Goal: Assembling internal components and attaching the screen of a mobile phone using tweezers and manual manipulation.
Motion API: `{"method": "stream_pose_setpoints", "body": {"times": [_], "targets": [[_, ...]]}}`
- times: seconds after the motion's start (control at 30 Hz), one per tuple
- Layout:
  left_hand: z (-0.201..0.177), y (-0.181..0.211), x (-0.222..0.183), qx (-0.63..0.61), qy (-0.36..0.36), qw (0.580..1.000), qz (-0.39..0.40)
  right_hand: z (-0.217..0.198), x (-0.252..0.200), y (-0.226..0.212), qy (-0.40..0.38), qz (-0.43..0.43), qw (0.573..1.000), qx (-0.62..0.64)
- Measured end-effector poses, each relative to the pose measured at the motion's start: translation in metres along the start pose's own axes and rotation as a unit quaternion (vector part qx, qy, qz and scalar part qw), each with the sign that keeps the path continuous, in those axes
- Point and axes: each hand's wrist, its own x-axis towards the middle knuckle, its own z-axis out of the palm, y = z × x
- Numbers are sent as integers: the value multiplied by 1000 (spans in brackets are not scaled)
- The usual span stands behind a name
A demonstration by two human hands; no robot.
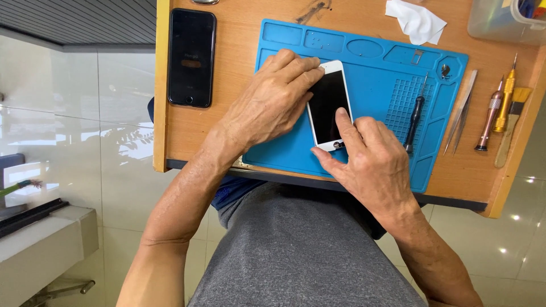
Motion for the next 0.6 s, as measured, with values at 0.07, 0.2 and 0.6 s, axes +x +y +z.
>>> {"method": "stream_pose_setpoints", "body": {"times": [0.07, 0.2, 0.6], "targets": [[1, -1, -1, 3, 1, 1000, -1, 2, 0, 0, 2, -5, 1000, -24], [0, -2, 0, -4, -2, 1000, -6, 3, -2, 3, 7, -1, 999, -41], [-4, -7, 2, -83, -2, 996, -12, 7, -6, -1, -39, 51, 998, -1]]}}
